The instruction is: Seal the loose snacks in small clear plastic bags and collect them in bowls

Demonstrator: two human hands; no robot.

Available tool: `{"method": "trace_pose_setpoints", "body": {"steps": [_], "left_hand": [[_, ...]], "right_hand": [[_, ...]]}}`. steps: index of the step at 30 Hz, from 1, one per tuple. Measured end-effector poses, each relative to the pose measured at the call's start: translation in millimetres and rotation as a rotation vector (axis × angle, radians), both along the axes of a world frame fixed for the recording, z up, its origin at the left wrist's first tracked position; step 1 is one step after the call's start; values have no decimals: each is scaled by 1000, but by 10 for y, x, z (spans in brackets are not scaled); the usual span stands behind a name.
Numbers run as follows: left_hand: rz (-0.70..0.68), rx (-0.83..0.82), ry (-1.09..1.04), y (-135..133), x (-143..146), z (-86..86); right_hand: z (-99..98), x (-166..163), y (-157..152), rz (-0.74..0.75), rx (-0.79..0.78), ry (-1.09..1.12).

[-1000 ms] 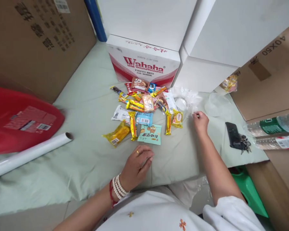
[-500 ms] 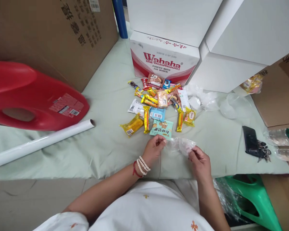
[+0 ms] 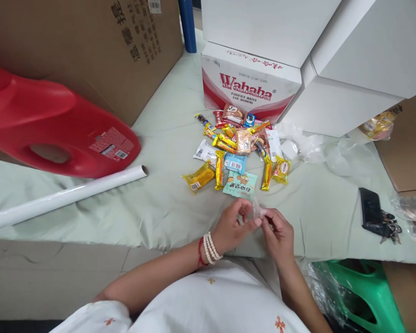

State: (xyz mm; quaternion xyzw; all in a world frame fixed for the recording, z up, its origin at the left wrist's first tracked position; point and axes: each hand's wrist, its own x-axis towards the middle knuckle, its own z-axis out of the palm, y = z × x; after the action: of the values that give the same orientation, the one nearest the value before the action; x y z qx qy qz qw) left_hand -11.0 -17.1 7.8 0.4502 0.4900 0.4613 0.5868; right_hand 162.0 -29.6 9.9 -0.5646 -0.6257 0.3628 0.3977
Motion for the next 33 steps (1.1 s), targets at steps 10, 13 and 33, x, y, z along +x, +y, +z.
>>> {"method": "trace_pose_setpoints", "body": {"steps": [10,13,33], "left_hand": [[67,117,-87,114,-179,-57],[-40,321,105,76,-203,-3],[-62,80,165,275,-29,247]], "right_hand": [[-94,275,-16,-84,-231,484],[-55,305,98,-136,-276,475],[53,-6,207,-46,-63,28]]}}
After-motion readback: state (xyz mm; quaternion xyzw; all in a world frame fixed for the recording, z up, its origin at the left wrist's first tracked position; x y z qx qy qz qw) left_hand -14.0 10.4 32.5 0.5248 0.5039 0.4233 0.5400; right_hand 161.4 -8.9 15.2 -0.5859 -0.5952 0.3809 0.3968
